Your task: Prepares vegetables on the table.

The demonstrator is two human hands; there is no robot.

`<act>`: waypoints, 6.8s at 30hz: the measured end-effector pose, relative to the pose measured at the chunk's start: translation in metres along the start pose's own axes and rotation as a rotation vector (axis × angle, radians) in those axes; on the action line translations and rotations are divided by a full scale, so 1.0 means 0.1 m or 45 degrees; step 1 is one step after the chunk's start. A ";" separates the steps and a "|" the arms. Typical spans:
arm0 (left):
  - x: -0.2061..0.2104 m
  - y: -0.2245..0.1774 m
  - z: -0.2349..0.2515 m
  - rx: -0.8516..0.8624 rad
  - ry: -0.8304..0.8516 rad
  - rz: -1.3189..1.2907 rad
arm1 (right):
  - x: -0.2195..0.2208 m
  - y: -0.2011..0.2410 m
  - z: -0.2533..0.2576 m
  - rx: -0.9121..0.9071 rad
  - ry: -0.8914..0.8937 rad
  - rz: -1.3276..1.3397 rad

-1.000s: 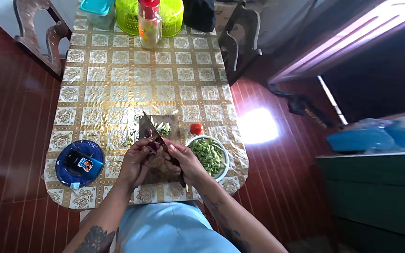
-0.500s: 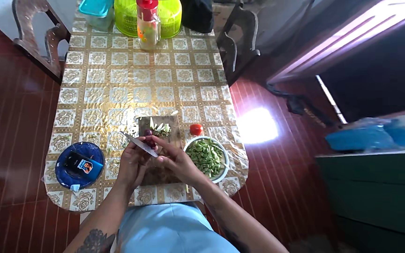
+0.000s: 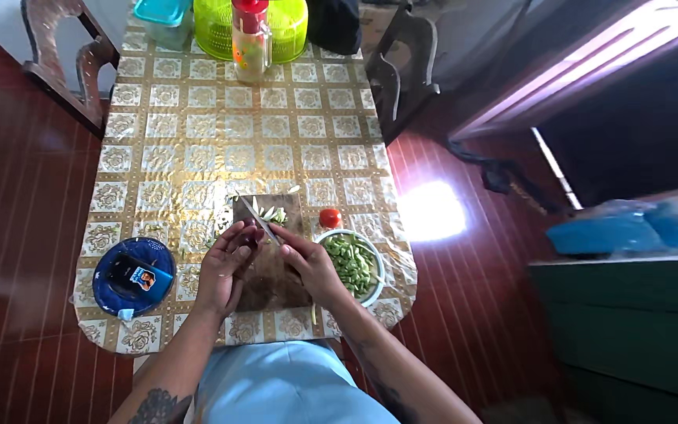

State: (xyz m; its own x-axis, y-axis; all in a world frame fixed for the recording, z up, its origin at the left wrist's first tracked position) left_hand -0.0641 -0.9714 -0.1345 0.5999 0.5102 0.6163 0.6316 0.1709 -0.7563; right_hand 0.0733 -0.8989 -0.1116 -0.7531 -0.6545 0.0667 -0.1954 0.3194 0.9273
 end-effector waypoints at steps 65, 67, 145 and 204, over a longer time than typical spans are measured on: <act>0.13 -0.35 -0.09 0.482 0.103 0.352 | 0.30 0.25 -0.13 -0.320 0.145 -0.443; 0.16 -0.38 -0.10 0.527 0.135 0.387 | 0.27 0.26 -0.13 -0.331 0.095 -0.496; 0.23 -0.13 -0.16 0.232 0.202 -0.094 | 0.25 0.08 -0.13 -0.011 0.179 0.011; 0.16 0.10 -0.14 -0.133 -0.132 -0.095 | 0.18 0.19 -0.11 -0.381 -0.014 -0.646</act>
State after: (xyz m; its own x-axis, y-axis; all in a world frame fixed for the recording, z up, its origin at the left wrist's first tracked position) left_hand -0.0417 -0.9730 -0.1290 0.4989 0.5843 0.6401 0.7235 0.1258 -0.6788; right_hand 0.0626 -0.9122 -0.0890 -0.6183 -0.6674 -0.4151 -0.3489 -0.2402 0.9059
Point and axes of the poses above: each hand's wrist, its own z-axis towards the middle knuckle, its own x-axis out of the palm, y = z × x, the point moved 10 cm from there along z, towards the middle knuckle, and after that the axes turned 7 degrees about x, right-handed, at the moved point
